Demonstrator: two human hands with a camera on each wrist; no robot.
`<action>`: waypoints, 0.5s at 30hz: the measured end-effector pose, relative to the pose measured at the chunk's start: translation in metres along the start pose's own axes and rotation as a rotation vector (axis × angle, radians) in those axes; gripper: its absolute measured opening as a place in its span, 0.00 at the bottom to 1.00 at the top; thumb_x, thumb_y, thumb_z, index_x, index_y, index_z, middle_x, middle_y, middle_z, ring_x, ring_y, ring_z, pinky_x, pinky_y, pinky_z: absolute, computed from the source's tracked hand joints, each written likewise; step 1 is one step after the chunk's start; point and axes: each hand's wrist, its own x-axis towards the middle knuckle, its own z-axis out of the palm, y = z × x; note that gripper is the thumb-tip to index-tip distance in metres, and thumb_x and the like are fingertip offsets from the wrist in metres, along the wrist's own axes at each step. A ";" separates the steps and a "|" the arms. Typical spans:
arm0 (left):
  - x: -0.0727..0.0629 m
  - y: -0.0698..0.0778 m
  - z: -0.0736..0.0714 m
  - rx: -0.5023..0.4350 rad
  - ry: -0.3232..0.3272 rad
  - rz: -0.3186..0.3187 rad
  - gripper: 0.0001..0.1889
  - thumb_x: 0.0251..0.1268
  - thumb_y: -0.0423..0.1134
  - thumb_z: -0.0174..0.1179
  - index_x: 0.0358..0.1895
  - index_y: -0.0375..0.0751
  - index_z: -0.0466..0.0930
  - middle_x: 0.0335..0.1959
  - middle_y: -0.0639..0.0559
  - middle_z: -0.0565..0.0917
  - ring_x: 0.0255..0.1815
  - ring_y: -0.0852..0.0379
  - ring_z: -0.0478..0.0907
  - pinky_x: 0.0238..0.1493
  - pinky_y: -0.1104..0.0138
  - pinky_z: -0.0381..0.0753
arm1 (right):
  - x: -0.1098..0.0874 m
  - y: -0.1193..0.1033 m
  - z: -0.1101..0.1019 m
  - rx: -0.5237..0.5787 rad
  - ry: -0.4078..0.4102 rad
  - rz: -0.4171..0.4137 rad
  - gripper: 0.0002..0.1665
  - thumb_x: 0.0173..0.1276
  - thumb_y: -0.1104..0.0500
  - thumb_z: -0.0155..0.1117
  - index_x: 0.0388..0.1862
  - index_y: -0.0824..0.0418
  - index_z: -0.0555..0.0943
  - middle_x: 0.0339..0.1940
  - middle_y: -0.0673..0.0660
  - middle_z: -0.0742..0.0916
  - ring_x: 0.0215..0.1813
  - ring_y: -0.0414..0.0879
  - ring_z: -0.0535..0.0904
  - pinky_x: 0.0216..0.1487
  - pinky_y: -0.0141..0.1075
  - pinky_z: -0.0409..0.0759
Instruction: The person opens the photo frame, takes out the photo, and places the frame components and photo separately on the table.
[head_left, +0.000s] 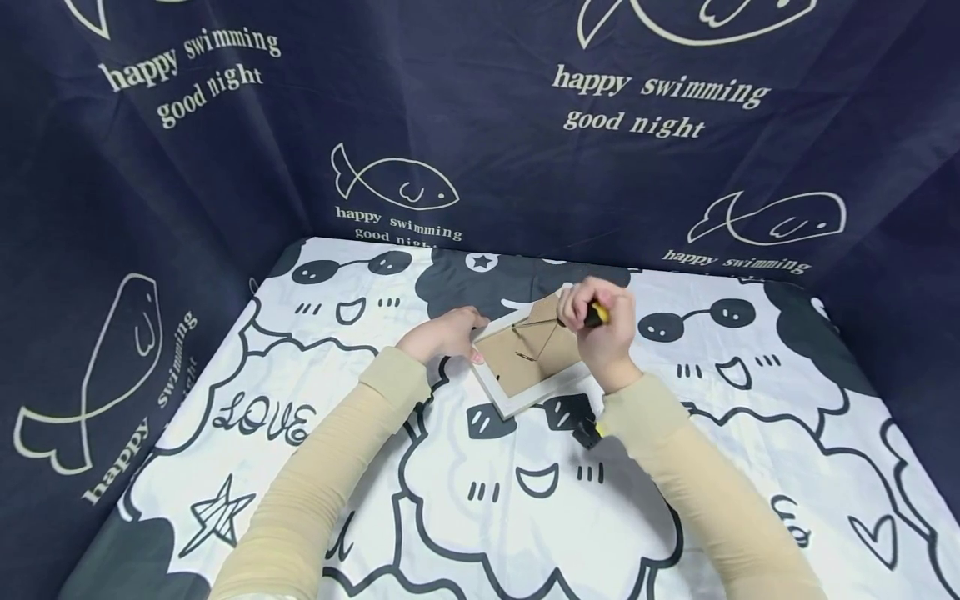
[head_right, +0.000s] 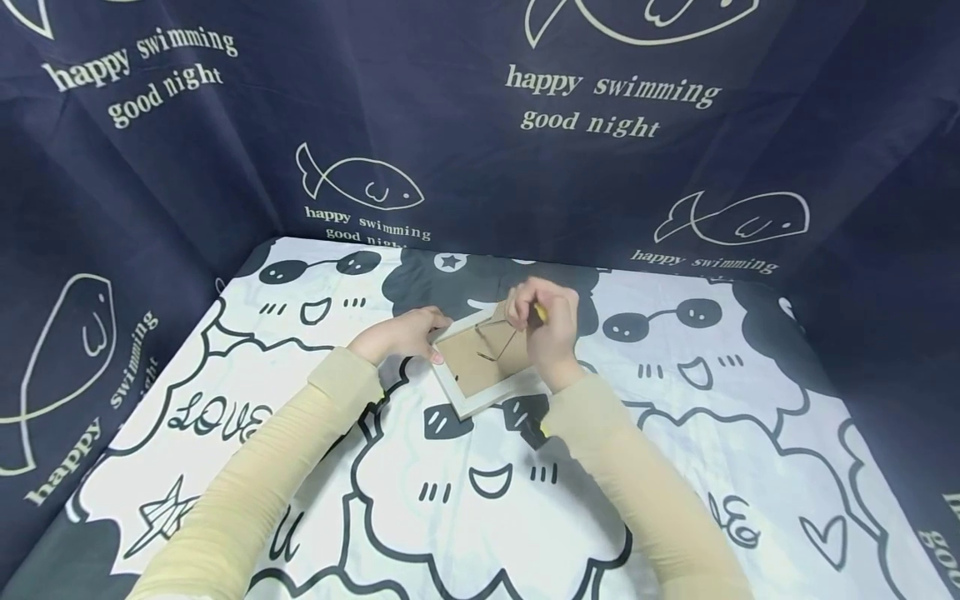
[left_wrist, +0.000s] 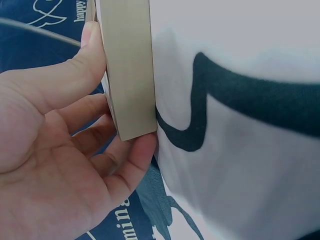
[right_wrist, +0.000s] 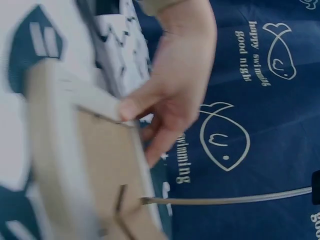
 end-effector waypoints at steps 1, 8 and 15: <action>0.000 0.000 0.000 0.000 -0.003 -0.003 0.40 0.50 0.42 0.70 0.68 0.37 0.64 0.68 0.43 0.65 0.70 0.47 0.60 0.70 0.60 0.58 | -0.006 -0.001 -0.001 0.002 0.000 -0.032 0.21 0.61 0.60 0.39 0.09 0.65 0.57 0.07 0.52 0.63 0.12 0.43 0.56 0.14 0.34 0.54; 0.000 0.000 0.001 -0.011 -0.013 -0.018 0.39 0.51 0.41 0.70 0.69 0.39 0.64 0.69 0.44 0.64 0.71 0.48 0.59 0.71 0.61 0.57 | -0.036 -0.001 -0.006 0.034 -0.041 -0.231 0.23 0.63 0.60 0.39 0.08 0.66 0.57 0.08 0.54 0.64 0.12 0.45 0.60 0.17 0.35 0.60; 0.000 0.000 0.002 0.006 0.001 -0.013 0.40 0.50 0.42 0.70 0.68 0.38 0.64 0.68 0.44 0.65 0.70 0.47 0.60 0.70 0.60 0.58 | -0.049 -0.001 -0.005 0.027 -0.109 -0.289 0.22 0.63 0.64 0.38 0.08 0.68 0.57 0.08 0.56 0.64 0.12 0.46 0.61 0.16 0.35 0.61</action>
